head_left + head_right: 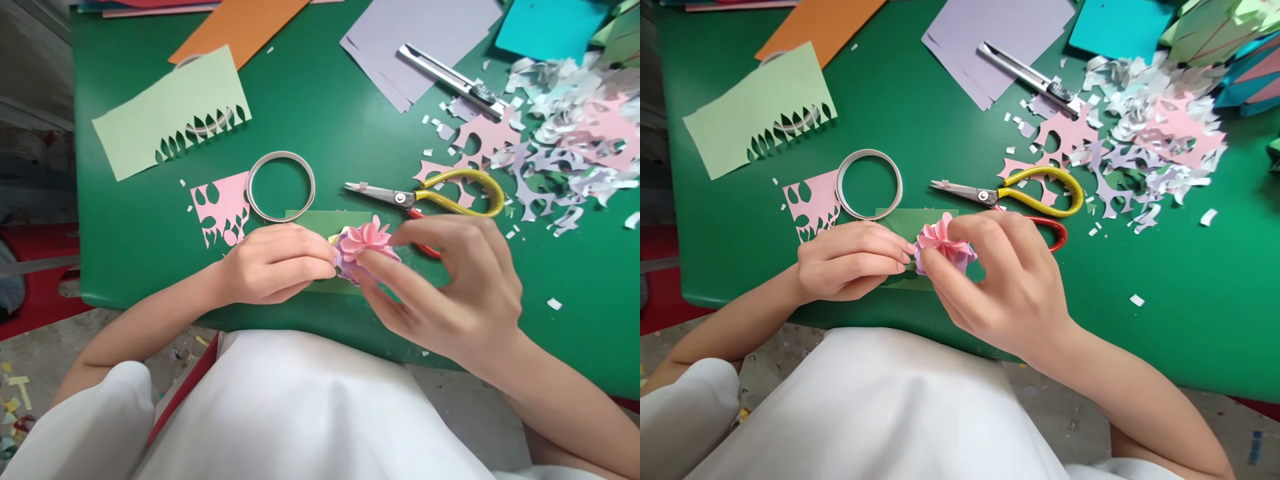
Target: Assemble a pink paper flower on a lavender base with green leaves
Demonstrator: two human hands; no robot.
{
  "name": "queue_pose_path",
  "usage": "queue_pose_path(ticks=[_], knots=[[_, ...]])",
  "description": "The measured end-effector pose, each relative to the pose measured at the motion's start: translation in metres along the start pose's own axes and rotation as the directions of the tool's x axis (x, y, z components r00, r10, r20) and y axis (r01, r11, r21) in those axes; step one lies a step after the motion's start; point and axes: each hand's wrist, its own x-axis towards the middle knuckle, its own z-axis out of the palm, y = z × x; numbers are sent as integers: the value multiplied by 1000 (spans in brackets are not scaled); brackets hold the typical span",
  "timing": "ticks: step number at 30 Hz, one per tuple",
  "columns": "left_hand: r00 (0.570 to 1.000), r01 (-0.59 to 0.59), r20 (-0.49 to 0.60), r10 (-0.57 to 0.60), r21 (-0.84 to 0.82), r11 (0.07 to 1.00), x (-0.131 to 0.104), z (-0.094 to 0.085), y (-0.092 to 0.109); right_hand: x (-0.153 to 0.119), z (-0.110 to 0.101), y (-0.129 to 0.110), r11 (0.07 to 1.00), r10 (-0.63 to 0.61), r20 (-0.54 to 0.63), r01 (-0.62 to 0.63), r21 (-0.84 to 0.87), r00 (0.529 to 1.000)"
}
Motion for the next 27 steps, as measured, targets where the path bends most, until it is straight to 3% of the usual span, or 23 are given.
queue_pose_path(ticks=[6,11,19,23,27], knots=[[1000,-27,6,27,-18,999,1,-1,2,-3,-4,9,984,-175,-69,176,8,982],[1000,-23,11,23,-13,1000,2,-1,2,-8,-3,14,971,-238,-42,238,-6,970],[1000,-2,31,1,15,1000,2,-2,2,-9,4,18,973,-214,-84,220,68,973],[999,-3,37,2,9,1000,2,-3,2,-6,4,16,977,-204,-152,211,28,967],[999,-19,32,19,4,1000,3,-2,2,0,6,7,987,-163,-127,163,-16,978]])
